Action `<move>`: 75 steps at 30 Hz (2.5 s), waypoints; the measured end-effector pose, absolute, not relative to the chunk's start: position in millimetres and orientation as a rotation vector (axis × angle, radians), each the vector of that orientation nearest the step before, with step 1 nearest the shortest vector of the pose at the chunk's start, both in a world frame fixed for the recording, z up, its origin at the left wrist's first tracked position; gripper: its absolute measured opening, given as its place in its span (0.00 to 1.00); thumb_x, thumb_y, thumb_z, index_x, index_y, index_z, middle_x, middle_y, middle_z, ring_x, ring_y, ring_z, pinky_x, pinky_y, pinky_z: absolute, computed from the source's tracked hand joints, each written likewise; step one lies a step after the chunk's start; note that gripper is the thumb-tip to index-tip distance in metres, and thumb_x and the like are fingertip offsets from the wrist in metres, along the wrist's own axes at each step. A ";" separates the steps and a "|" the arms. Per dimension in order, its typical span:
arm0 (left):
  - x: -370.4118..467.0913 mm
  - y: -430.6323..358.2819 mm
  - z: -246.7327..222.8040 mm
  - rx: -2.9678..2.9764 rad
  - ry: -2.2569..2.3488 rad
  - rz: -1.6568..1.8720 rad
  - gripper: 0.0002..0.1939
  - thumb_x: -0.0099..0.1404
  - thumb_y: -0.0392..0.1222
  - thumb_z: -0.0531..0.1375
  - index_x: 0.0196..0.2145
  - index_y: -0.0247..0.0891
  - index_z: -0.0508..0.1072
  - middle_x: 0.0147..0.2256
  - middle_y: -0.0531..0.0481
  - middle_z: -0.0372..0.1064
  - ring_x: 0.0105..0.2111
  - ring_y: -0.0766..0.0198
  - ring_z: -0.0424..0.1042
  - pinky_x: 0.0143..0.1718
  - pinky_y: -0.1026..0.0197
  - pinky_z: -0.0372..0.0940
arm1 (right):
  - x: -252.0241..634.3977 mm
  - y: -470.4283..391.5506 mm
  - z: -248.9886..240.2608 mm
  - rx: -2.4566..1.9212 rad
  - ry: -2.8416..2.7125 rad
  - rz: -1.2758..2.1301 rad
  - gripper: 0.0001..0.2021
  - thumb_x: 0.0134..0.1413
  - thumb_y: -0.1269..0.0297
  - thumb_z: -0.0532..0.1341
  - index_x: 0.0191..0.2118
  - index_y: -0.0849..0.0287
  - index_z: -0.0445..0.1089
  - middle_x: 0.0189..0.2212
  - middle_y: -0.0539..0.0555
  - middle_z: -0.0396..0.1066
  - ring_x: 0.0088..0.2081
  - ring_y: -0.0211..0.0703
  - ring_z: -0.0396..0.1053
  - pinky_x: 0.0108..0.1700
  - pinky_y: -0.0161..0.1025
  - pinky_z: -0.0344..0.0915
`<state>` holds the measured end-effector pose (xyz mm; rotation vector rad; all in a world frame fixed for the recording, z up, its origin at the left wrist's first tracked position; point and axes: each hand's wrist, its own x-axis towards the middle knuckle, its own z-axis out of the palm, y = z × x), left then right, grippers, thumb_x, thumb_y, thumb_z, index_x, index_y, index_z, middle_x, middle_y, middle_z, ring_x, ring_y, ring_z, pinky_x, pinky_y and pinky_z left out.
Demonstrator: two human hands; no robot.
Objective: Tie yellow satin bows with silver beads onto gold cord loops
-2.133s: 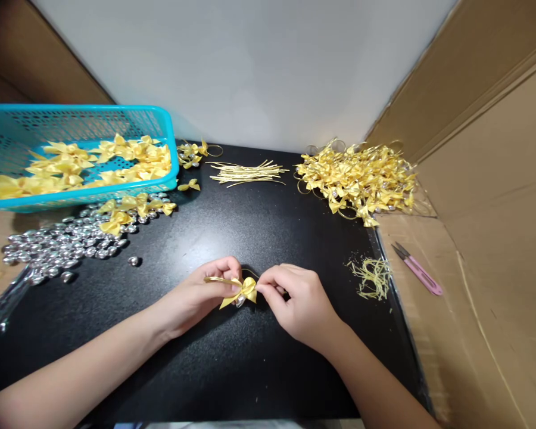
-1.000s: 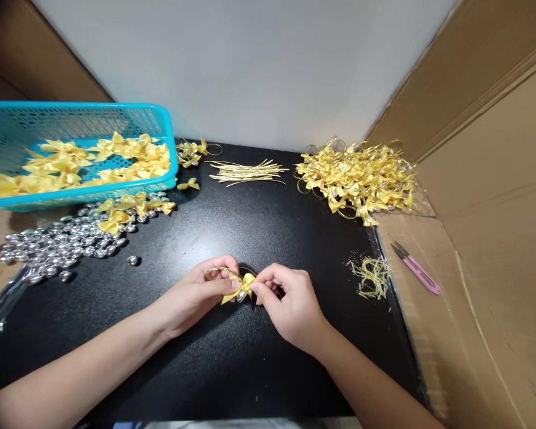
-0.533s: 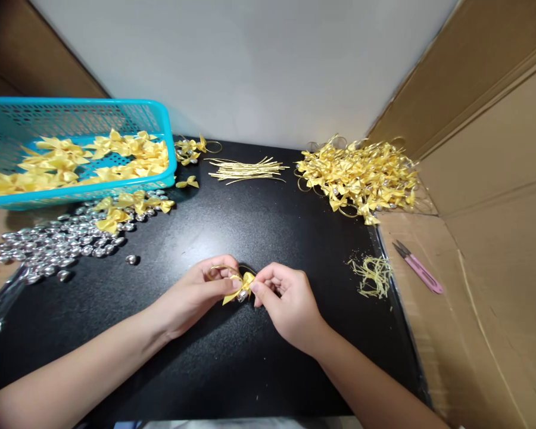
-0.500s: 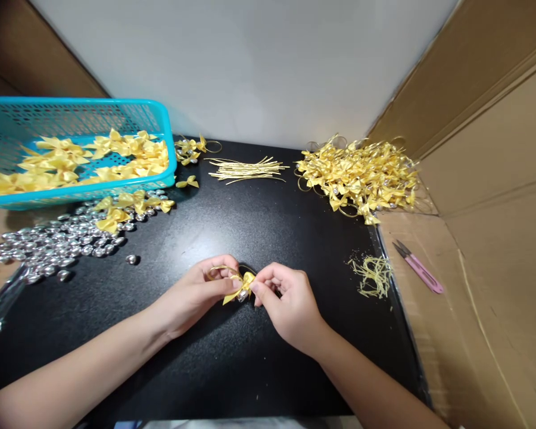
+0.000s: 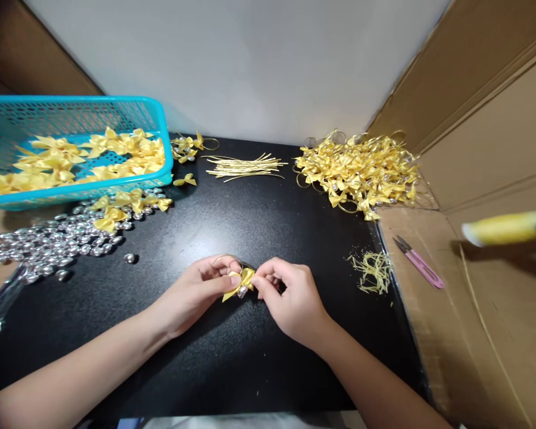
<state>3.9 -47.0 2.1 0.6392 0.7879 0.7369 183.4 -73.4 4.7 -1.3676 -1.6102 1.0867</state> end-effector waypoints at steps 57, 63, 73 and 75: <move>3.2 -50.9 0.6 0.743 0.869 0.725 0.06 0.55 0.39 0.70 0.29 0.36 0.79 0.29 0.51 0.77 0.29 0.67 0.74 0.37 0.64 0.67 | 187.9 -68.2 11.4 -1.357 -1.494 1.319 0.04 0.53 0.66 0.64 0.30 0.60 0.73 0.25 0.51 0.75 0.27 0.37 0.71 0.31 0.34 0.67; 3.5 -49.9 0.3 0.780 0.927 0.794 0.07 0.52 0.40 0.71 0.29 0.37 0.80 0.30 0.50 0.78 0.30 0.66 0.74 0.36 0.64 0.67 | 193.3 -63.6 15.2 -1.379 -1.697 1.173 0.07 0.55 0.69 0.62 0.28 0.59 0.74 0.24 0.50 0.75 0.26 0.36 0.69 0.31 0.34 0.64; 6.6 -51.2 1.7 0.894 1.069 0.911 0.11 0.52 0.39 0.70 0.31 0.37 0.73 0.24 0.54 0.73 0.26 0.68 0.71 0.32 0.65 0.66 | 187.4 -71.3 21.0 -1.250 -1.814 0.177 0.04 0.50 0.72 0.67 0.29 0.55 0.75 0.27 0.52 0.69 0.33 0.41 0.65 0.38 0.40 0.62; 7.7 -52.9 2.6 0.986 1.096 0.960 0.11 0.53 0.38 0.69 0.31 0.37 0.71 0.23 0.56 0.70 0.25 0.69 0.69 0.31 0.66 0.64 | 182.7 -75.5 19.8 -1.222 -1.896 0.091 0.03 0.51 0.69 0.67 0.31 0.54 0.77 0.26 0.51 0.68 0.33 0.41 0.63 0.38 0.41 0.61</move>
